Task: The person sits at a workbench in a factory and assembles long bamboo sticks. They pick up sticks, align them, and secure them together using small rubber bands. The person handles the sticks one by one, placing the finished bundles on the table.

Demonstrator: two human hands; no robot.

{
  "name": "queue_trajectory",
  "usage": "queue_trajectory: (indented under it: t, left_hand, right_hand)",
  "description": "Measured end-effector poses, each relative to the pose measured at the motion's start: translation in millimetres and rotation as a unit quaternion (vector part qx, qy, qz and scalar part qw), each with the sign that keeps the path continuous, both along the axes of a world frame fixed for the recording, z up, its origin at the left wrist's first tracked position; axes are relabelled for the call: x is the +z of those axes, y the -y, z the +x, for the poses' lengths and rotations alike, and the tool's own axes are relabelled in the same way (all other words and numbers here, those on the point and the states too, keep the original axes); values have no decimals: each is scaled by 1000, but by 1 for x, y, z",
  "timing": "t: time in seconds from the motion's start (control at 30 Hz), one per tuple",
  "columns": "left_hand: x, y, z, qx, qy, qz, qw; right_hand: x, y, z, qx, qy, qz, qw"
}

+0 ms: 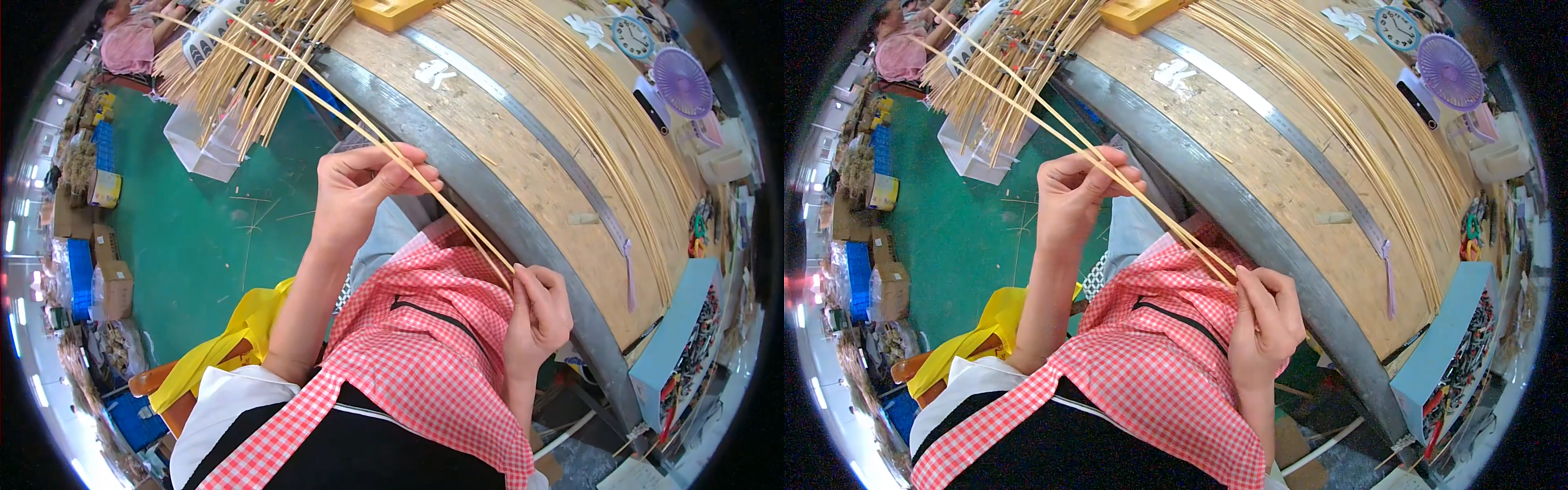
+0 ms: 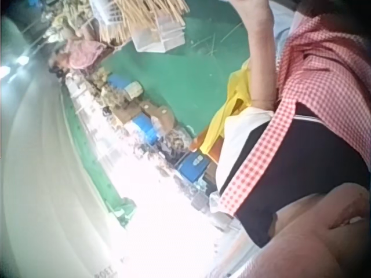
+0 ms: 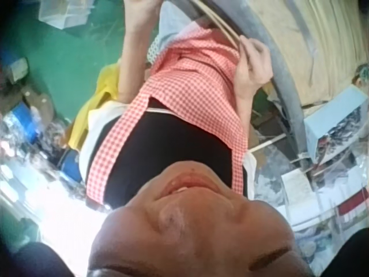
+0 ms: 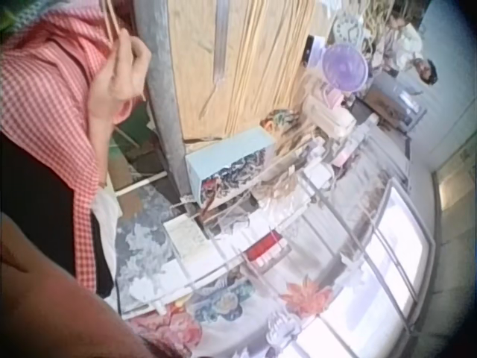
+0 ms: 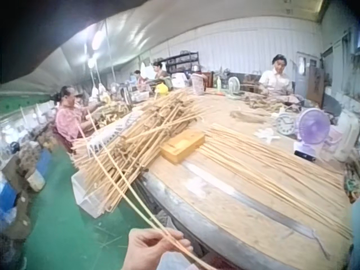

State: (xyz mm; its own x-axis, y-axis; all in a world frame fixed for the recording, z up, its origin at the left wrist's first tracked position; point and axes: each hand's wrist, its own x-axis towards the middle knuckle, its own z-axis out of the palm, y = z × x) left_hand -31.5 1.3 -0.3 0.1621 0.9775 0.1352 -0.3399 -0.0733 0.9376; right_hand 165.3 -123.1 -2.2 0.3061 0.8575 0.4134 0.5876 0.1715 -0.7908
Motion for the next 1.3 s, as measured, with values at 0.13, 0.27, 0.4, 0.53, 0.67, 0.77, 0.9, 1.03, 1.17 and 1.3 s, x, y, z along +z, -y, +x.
queue_trajectory:
  t: [0.13,0.27,0.4,0.53,0.67,0.77,0.9,1.03,1.17,1.3]
  left_hand:
    - [1,0,2,1,13,0,1000]
    - [0,0,0,7,-2,10,1000]
    - [1,1,1,13,-9,-5,1000]
    - [4,1,1,7,-19,-14,1000]
    - [0,3,-1,1,-8,-11,1000]
    - [2,3,-2,17,-3,7,1000]
    - [3,6,-8,34,5,32,999]
    - [6,6,-7,10,24,43,999]
    - [8,8,-5,-10,-22,60,998]
    - [6,8,-1,11,-12,46,999]
  right_hand:
    - [-2,0,-3,0,5,18,1000]
    - [0,1,-4,-5,18,29,999]
    - [4,3,-1,29,30,-4,999]
    - [6,5,5,65,40,-39,996]
    - [2,3,15,130,5,-64,989]
    - [5,-5,26,173,7,-76,982]
    - [1,-31,83,45,105,-58,992]
    - [5,-76,155,-87,262,-92,957]
    - [-15,-103,190,-105,411,-183,887]
    - [-29,-110,201,-108,437,-151,880]
